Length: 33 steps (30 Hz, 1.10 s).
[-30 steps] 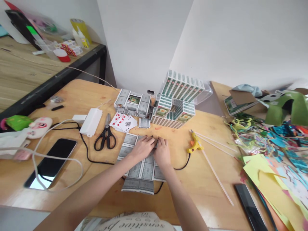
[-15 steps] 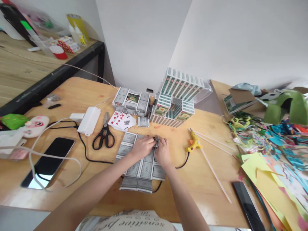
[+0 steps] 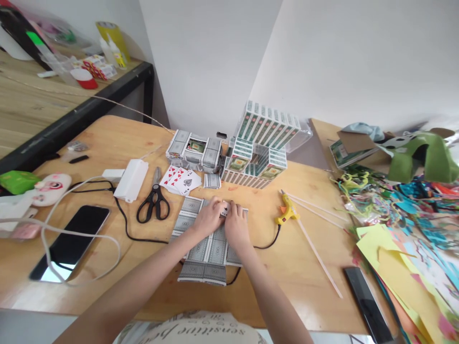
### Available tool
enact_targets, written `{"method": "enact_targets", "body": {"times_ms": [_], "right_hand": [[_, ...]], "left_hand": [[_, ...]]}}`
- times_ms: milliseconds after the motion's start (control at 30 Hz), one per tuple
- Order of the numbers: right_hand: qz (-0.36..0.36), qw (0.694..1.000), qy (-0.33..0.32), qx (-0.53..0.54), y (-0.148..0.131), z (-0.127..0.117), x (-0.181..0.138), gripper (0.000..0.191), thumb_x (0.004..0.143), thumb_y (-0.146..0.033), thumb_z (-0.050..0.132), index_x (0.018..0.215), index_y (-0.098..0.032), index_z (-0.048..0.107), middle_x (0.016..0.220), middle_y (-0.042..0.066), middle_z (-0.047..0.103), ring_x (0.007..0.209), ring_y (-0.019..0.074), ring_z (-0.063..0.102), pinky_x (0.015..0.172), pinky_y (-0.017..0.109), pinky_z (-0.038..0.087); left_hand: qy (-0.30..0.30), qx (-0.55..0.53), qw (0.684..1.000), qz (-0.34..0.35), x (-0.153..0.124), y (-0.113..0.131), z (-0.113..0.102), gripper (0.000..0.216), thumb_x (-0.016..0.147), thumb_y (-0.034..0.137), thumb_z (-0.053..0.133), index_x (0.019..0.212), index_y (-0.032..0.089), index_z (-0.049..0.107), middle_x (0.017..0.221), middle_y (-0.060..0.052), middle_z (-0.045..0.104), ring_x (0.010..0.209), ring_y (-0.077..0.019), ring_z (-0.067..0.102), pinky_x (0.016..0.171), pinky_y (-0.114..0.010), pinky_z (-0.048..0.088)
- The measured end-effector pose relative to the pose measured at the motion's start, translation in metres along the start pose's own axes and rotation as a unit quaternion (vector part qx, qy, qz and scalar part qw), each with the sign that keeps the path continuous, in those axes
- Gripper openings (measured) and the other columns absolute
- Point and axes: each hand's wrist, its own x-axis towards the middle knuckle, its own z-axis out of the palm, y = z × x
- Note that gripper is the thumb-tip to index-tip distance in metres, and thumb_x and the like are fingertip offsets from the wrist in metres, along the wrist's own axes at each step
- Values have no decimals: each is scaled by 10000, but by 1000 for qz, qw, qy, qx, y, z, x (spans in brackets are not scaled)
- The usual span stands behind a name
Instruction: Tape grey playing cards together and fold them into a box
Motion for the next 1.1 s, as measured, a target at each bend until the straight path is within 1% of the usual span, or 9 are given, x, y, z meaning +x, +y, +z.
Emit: {"method": "enact_targets", "body": {"times_ms": [133,233,367,467,600,733,833,967,1100], "right_hand": [[-16,997,0,76,12,-1,1,467,744,-7,388,1184,-74,532,1229,189,507,1096,291,419,902,467,390],[-24,984,26,177,29,-1,3,471,745,-6,391,1173,-114,554,1165,135,562,1082,237,460,922,422,407],[-24,971,46,234,41,-2,9,344,821,-77,403,1063,-156,634,1086,93,623,1050,203,499,911,372,435],[-44,976,38,212,44,-3,15,315,817,-74,424,996,-174,663,1042,78,645,1016,193,516,880,346,455],[-92,984,23,151,51,-5,24,229,833,-106,447,904,-151,661,978,84,645,962,190,526,841,319,460],[-119,988,6,96,56,-2,31,207,836,-104,427,847,-155,627,906,81,618,911,193,512,805,321,449],[-125,989,0,78,55,3,33,220,796,-56,410,816,-160,603,852,71,590,883,198,484,778,316,437],[-128,990,3,64,53,7,34,234,747,-19,421,794,-165,598,819,63,583,872,200,470,775,309,421],[-124,991,13,42,51,1,31,206,789,-68,447,824,-170,622,851,72,615,884,201,489,774,308,414]], "left_hand": [[9,1,997,70,3,0,-5,181,771,120,531,937,181,567,1148,-92,513,1146,-229,484,904,-370,464],[4,-17,994,108,3,-1,-6,154,791,88,495,903,170,563,1206,-88,523,1241,-213,409,976,-377,426],[-11,-19,995,93,0,-2,-2,149,809,95,496,923,174,549,1107,-62,603,1089,-186,544,902,-350,475],[-24,9,997,67,2,-1,-1,93,836,147,492,904,177,548,983,-53,638,941,-185,604,801,-326,498],[-54,40,997,41,14,1,-7,90,864,208,473,853,176,557,821,-37,649,798,-178,622,713,-298,483],[-91,62,993,36,29,3,-17,147,869,278,484,793,171,550,767,-36,639,746,-171,614,669,-272,460],[-117,71,990,45,36,3,-22,166,870,289,484,764,174,541,737,-25,628,733,-165,609,647,-256,449],[-129,72,986,73,39,3,-27,155,879,232,442,774,179,542,779,-35,632,776,-176,606,665,-266,449],[-146,55,984,81,42,1,-28,156,863,168,420,771,180,545,791,-47,635,778,-187,606,676,-279,450]]}}
